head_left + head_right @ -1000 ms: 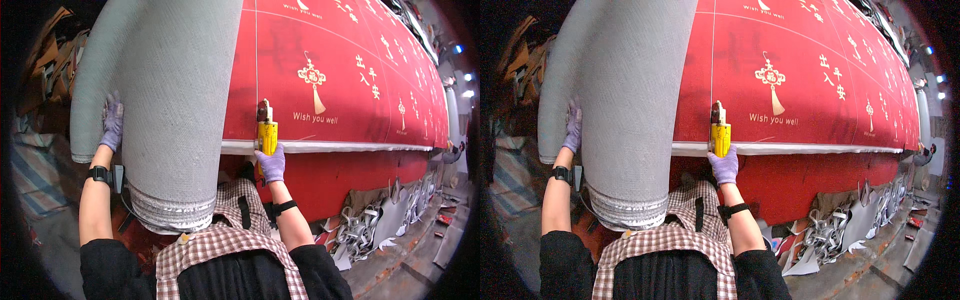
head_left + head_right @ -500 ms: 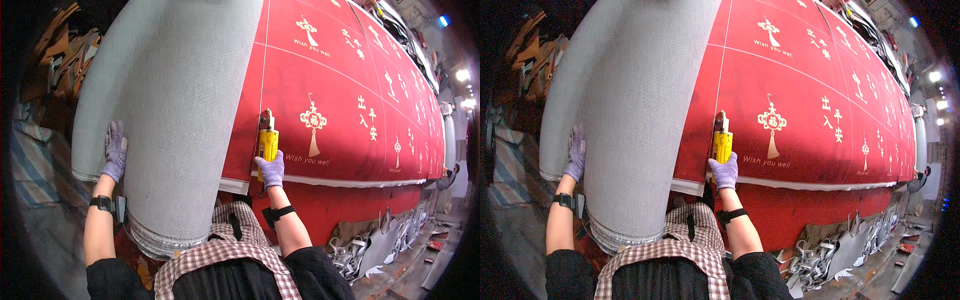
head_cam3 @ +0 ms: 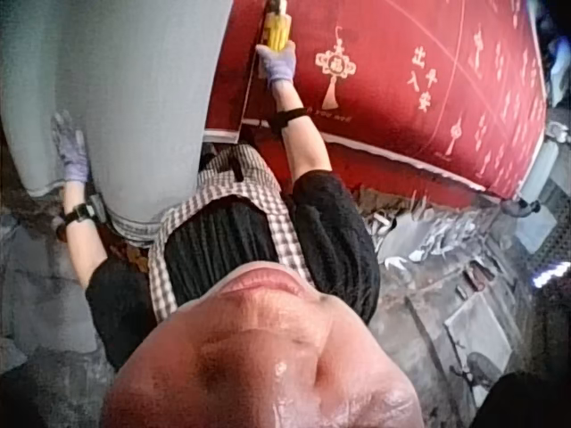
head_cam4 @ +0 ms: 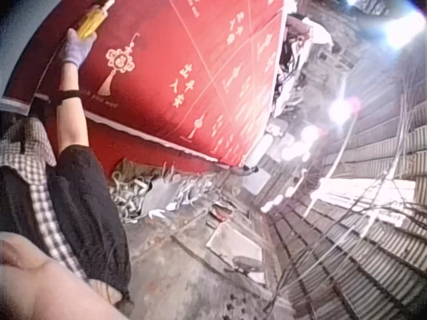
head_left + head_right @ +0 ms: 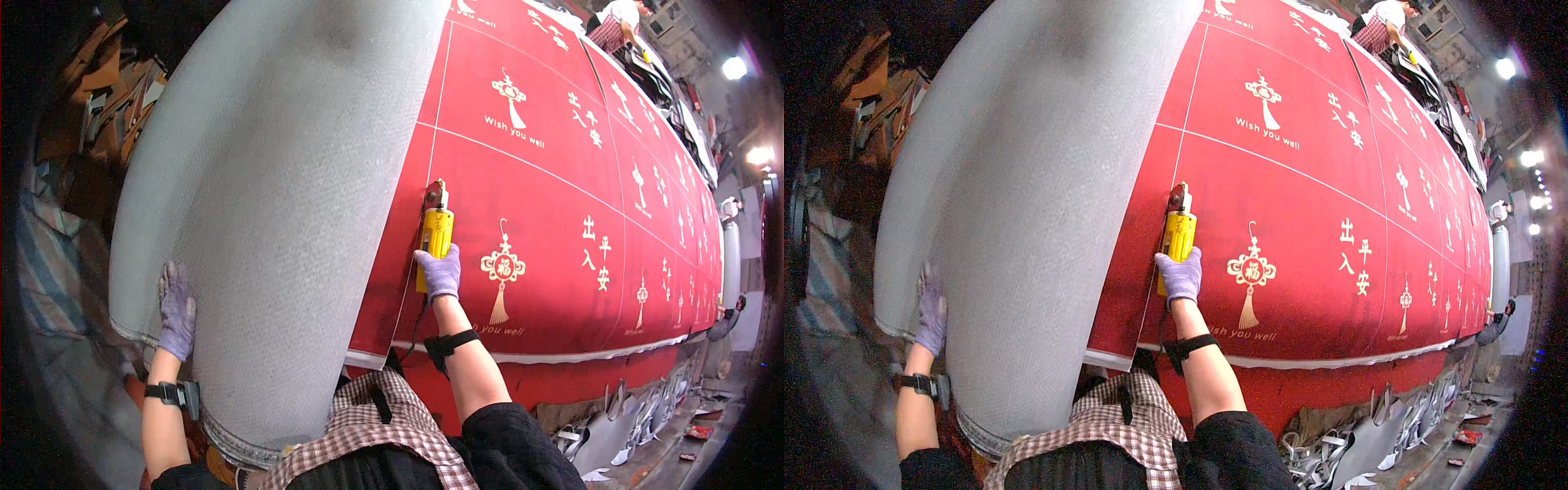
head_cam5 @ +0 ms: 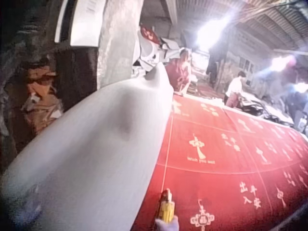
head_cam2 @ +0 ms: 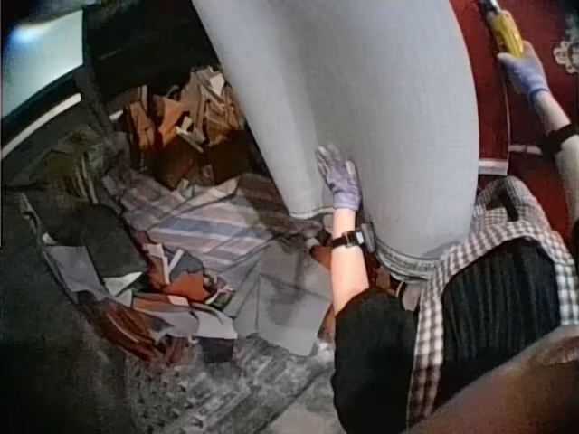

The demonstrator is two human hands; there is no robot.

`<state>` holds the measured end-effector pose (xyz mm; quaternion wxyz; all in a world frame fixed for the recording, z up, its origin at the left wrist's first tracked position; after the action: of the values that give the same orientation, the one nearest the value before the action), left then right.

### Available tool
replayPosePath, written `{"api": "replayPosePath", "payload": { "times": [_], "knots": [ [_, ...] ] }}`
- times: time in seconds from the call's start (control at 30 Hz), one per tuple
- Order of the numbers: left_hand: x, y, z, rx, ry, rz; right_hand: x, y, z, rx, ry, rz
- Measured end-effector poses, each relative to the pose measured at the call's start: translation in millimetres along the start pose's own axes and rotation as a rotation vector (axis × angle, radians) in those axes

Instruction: Cutting large sheets of red printed fabric into individual squares using an electric rotary cutter on a large work table.

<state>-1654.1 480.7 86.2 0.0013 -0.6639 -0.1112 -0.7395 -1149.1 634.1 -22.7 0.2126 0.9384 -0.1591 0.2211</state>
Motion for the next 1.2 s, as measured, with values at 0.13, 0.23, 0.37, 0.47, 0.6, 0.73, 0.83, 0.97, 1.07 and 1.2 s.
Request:
{"api": "replayPosePath", "payload": {
  "times": [0.13,0.23,0.37,0.47,0.6,0.73,0.83,0.97,1.07,1.2],
  "knots": [
    [10,1,10,0.042,0.009,-0.032,-8,-40,-25,0.013,-0.009,0.004],
    [6,5,4,0.085,-0.002,-0.071,-17,-74,-33,0.017,-0.031,0.01],
    [14,-5,24,0.228,0.142,-0.179,-22,-112,-53,0.002,-0.005,0.022],
    [23,-12,39,0.294,0.148,-0.286,-24,-145,-65,-0.002,-0.016,0.026],
    [5,12,2,0.246,0.294,-0.151,-40,-181,-89,0.015,0.013,0.027],
    [5,12,13,0.291,0.538,-0.055,-44,-218,-104,0.003,0.028,0.044],
    [12,4,21,0.381,0.793,-0.046,-49,-249,-115,0.047,0.035,0.047],
    [29,-10,29,0.376,0.557,-0.235,-52,-287,-132,0.03,0.075,0.065],
    [32,-12,31,0.384,0.371,-0.367,-58,-311,-150,0.054,0.055,0.075],
    [23,11,10,0.336,0.066,-0.301,-67,-345,-176,0.054,0.074,0.071]
  ]
}}
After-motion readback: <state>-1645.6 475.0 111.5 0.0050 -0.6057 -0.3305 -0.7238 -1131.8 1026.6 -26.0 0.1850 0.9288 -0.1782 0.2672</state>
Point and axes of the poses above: each hand's wrist, its own y-axis away from the middle knuckle, its own x-axis out of the back of the hand, z = x × y, the point moved 4 cm from there along -y, towards the middle knuckle
